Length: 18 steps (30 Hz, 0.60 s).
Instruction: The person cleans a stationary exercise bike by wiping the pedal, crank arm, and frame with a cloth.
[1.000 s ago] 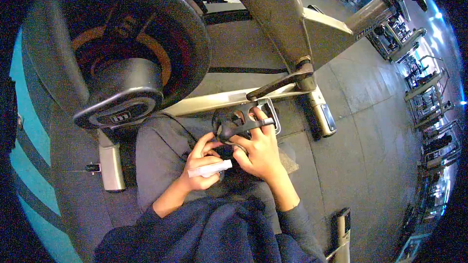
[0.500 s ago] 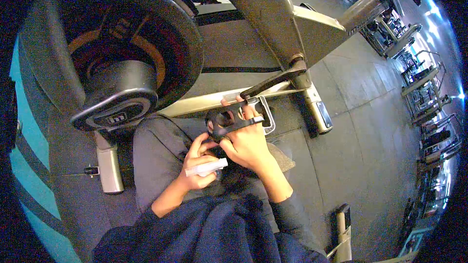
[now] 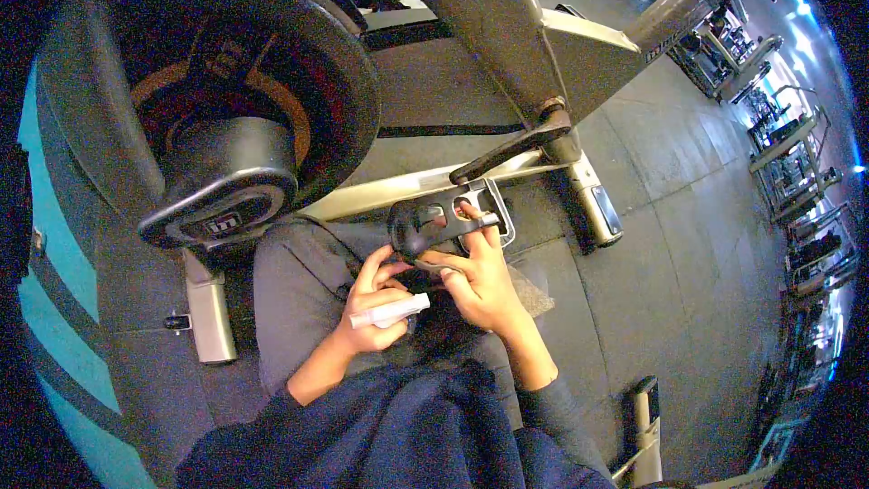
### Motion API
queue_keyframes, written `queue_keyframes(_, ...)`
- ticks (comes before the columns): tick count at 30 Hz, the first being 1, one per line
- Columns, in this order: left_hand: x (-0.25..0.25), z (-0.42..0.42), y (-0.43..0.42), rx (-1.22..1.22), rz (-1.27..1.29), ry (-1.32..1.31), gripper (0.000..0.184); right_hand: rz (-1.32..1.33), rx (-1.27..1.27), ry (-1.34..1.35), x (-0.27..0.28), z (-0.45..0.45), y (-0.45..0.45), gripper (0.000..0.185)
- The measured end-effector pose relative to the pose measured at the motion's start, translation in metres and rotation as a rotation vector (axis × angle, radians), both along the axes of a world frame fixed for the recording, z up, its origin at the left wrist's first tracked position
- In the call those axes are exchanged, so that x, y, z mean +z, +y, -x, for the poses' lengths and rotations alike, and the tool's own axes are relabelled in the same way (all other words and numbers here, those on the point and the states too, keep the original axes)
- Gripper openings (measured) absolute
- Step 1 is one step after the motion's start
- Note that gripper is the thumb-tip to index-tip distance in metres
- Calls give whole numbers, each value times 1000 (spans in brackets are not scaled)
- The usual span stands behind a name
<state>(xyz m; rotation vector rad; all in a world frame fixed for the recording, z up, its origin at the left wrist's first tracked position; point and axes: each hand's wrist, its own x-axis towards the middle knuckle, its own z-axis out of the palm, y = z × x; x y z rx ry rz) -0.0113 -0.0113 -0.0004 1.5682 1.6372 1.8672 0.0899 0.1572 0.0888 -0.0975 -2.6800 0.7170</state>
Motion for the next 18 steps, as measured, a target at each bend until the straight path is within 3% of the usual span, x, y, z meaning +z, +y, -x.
queue_keyframes(3, 3, -4, 1, 39, -15, -128, 36, 167, -76, 58, -5, -15, 2, 30)
queue_keyframes(9, -9, -2, 5, 66, 58, 0, 37, 1007, -363, 352, -5, -62, 2, 59)
queue_keyframes(12, -2, -6, 6, 94, 107, -57, 36, 948, -487, 423, 1, -93, 23, 65)
queue_keyframes(15, -4, -12, 5, 112, 133, -107, 33, 455, -643, 399, 19, -124, 38, 56)
queue_keyframes(17, -2, -15, 6, 146, 158, -168, 33, 504, -666, 450, 42, -132, 37, 57)
queue_keyframes(18, 0, -14, 5, 142, 159, -157, 33, 706, -669, 565, 45, -134, 35, 58)
